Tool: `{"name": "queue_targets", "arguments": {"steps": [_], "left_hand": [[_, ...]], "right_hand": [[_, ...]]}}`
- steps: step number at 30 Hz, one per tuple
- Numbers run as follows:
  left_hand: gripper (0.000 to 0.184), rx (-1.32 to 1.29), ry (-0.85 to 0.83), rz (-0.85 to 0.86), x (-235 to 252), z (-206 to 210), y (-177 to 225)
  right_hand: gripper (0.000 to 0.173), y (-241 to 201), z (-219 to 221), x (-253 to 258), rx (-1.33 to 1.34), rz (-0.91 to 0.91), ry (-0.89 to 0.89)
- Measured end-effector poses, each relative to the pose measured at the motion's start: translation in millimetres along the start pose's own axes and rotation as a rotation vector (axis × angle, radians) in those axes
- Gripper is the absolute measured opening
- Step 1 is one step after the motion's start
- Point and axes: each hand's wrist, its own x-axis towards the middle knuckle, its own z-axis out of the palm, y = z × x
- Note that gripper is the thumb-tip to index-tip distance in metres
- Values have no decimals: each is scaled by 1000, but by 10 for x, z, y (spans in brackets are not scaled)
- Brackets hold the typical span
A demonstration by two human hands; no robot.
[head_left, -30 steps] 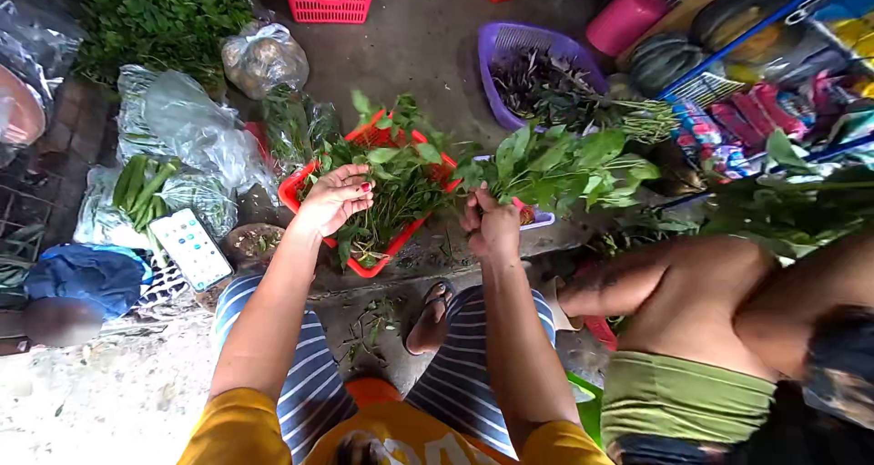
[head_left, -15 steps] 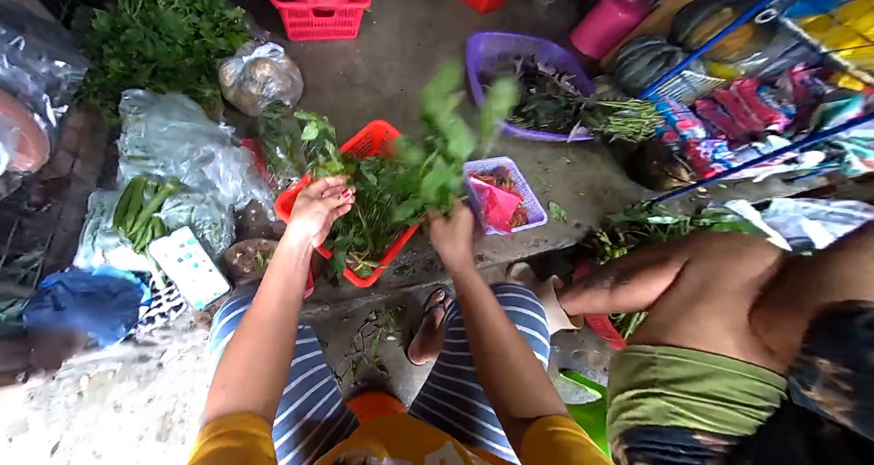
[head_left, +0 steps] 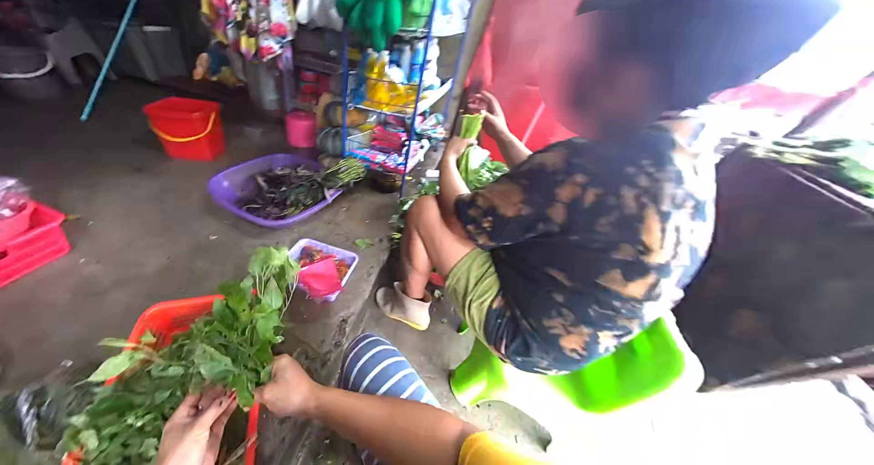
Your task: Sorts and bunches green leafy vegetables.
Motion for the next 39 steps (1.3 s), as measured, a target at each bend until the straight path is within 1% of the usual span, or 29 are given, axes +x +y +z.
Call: {"name": "queue_targets", "arguments": {"steps": [2, 5, 7, 10, 13, 16, 18, 20, 23, 25, 26, 29, 31, 32, 33, 34, 35, 36, 37, 38, 39], "left_hand": [[29, -21, -41, -20, -24, 67, -107], [32, 30, -117, -19, -102, 135, -249], [33, 57, -165, -10, -189, 220, -314], [37, 12, -218, -25, -403, 377, -335], [39, -26, -176, -33, -580, 461, -335], [30, -1, -104, -1, -730, 484, -334], [24, -61, -96, 20, -749, 440, -405], [16, -176, -62, -6, -750, 412, -459], [12, -374, -17, -84, -756, 428, -482], [18, -486, -4, -114, -814, 488, -410], [20, -521, -12, -111, -833, 511, -393], [26, -551, -54, -57, -883, 565, -365], [31, -591, -68, -24, -920, 563, -353], [32, -601, -63, -20, -930, 529, -339], [29, -595, -32, -17, -936, 490, -305], [24, -557, 37, -5, -958, 465, -247], [18, -462, 114, 16, -1023, 473, -153], [20, -349, 191, 44, -1121, 513, -44], [29, -267, 227, 70, -1228, 559, 55], [31, -251, 214, 79, -1307, 576, 109], [35, -272, 142, 67, -1346, 539, 111]], "right_hand": [[23, 105, -107, -76, 5, 16, 7], [32, 142, -247, -283, 13, -6, 40], [32, 171, -330, -398, 5, -22, 75], [31, 196, -408, -570, -13, -41, 99], [32, 160, -432, -724, -127, -56, 85], [32, 123, -412, -859, -237, -42, 60], [32, 129, -378, -895, -245, -47, 78], [33, 130, -305, -916, -190, -91, 117], [32, 174, -161, -922, -22, -230, 219], [31, 112, -58, -955, 149, -249, 265], [31, 78, -11, -962, 251, -229, 273], [26, -15, 136, -889, 525, -84, 256], [21, -39, 199, -844, 601, -33, 232], [19, -37, 212, -843, 546, -54, 227], [23, -27, 194, -848, 427, -113, 214], [28, 0, 154, -845, 270, -204, 195], [31, 25, 109, -832, 94, -278, 172], [32, 76, 76, -787, -54, -316, 146], [31, 130, 61, -734, -165, -332, 123], [30, 181, 57, -686, -251, -334, 95], [29, 228, 63, -657, -322, -333, 65]]}}
